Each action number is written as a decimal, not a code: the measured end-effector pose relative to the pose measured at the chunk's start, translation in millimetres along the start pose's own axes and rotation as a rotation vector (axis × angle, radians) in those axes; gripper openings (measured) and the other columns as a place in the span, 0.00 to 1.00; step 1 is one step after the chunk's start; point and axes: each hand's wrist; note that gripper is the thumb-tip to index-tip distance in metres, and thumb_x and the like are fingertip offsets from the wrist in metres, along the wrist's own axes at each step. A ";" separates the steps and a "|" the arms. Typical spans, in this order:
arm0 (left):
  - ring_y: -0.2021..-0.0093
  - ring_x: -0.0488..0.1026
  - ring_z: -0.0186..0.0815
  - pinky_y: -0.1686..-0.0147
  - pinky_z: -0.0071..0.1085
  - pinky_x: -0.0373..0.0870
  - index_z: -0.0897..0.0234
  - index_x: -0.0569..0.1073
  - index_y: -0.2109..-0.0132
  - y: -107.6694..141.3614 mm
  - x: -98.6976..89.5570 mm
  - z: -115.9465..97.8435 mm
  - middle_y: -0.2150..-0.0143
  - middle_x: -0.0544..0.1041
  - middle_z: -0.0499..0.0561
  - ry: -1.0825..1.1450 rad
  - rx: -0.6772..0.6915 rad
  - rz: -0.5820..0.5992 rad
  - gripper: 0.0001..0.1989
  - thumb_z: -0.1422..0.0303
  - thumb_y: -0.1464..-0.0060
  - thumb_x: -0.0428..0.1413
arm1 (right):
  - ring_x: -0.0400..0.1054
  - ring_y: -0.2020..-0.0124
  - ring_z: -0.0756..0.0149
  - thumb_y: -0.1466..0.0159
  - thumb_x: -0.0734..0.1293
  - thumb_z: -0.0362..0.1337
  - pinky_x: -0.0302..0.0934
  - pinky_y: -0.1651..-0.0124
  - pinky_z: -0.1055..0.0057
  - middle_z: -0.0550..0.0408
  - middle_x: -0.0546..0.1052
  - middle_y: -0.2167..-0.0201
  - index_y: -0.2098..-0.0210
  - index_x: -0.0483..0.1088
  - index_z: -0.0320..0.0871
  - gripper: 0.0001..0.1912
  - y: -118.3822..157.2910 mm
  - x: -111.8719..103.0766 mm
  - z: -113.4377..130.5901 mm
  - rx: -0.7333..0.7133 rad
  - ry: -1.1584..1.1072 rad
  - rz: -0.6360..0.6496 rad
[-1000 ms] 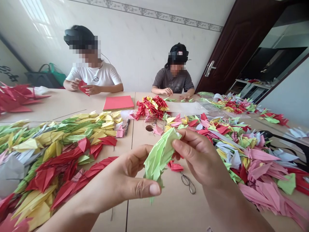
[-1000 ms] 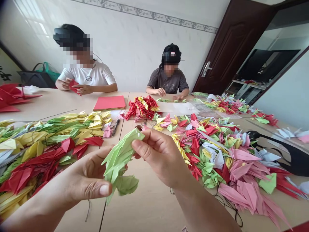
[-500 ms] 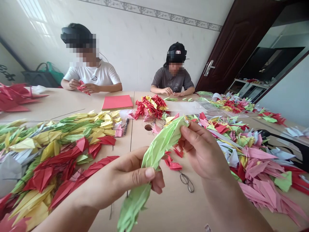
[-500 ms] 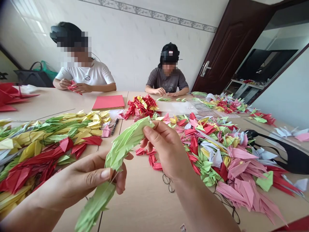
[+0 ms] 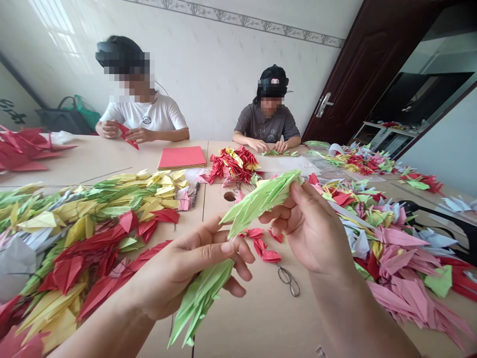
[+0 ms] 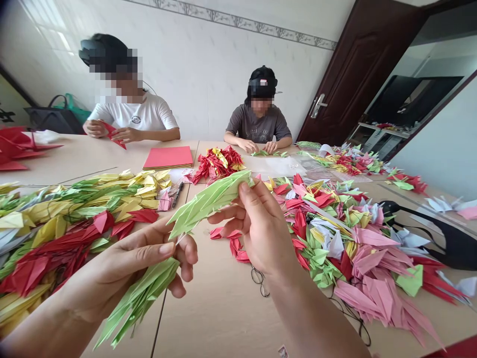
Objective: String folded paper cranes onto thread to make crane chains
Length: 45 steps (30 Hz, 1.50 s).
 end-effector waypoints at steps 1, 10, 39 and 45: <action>0.65 0.77 0.35 0.66 0.30 0.79 0.60 0.75 0.53 -0.5 0.6 0.3 0.62 0.77 0.52 -0.013 0.013 -0.023 0.09 0.71 0.42 0.58 | 0.76 0.76 0.67 0.37 0.66 0.48 0.63 0.84 0.82 0.60 0.76 0.75 0.64 0.65 0.46 0.13 -0.1 -0.1 0.5 0.018 -0.014 0.009; 0.68 0.72 0.32 0.69 0.26 0.75 0.57 0.68 0.61 -0.9 1.8 10.0 0.65 0.72 0.45 -0.604 0.380 -0.457 0.10 0.66 0.47 0.62 | 0.79 0.71 0.66 0.35 0.67 0.41 0.72 0.73 0.81 0.61 0.80 0.76 0.67 0.72 0.44 0.08 -4.2 -2.0 5.2 0.247 -0.359 0.042; 0.72 0.76 0.27 0.72 0.18 0.74 0.59 0.78 0.66 7.6 18.3 -3.1 0.57 0.79 0.48 -0.388 0.436 -0.651 0.12 0.56 0.44 0.58 | 0.75 0.76 0.72 0.44 0.74 0.43 0.70 0.80 0.80 0.63 0.78 0.72 0.65 0.70 0.45 0.13 -5.8 0.5 -5.8 -0.109 -0.146 -0.123; 0.68 0.77 0.34 0.77 0.25 0.78 0.63 0.74 0.70 0.4 9.2 -11.7 0.59 0.79 0.49 -0.142 0.318 -0.561 0.11 0.63 0.41 0.55 | 0.76 0.74 0.72 0.45 0.75 0.39 0.72 0.79 0.81 0.63 0.79 0.74 0.66 0.73 0.44 0.10 -8.4 -2.9 -3.6 0.024 -0.349 -0.017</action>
Point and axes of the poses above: each hand's wrist, its own y-axis away from the middle knuckle, its own x-axis out of the palm, z = x × y
